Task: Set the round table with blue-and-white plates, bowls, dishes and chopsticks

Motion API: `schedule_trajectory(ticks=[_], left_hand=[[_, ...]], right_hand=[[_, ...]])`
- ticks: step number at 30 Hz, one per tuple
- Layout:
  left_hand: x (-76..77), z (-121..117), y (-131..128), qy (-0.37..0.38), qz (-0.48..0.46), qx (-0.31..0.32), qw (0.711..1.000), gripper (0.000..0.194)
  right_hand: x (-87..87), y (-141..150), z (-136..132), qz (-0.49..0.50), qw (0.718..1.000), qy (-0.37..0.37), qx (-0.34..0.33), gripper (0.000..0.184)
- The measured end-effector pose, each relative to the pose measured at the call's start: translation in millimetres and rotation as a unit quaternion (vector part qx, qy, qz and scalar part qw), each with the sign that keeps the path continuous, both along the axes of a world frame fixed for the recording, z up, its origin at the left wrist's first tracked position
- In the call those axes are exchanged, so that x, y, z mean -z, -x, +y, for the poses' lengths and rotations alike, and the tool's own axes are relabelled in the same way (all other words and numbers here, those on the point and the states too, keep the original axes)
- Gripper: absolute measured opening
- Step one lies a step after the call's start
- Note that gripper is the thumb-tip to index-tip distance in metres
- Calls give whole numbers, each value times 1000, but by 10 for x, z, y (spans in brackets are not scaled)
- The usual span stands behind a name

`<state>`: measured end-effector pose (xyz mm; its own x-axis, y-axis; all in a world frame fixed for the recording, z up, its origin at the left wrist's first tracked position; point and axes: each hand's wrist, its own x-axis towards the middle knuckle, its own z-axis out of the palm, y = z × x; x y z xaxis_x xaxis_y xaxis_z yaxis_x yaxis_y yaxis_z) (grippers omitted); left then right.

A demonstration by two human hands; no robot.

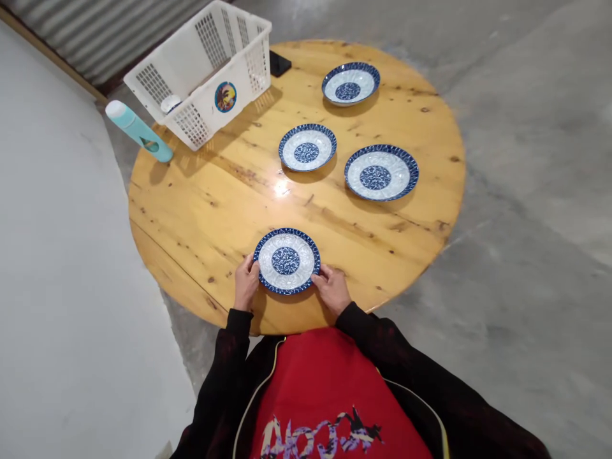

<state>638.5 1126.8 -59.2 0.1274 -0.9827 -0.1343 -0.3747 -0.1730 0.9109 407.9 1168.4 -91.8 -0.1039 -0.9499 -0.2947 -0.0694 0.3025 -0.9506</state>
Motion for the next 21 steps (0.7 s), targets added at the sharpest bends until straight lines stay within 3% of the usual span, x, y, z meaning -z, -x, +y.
schedule_trajectory(ticks=[21], left_hand=[[51,-205,-6,6,-27,58,998,30]], right_hand=[[65,21,-23,41,999,21,25,28]])
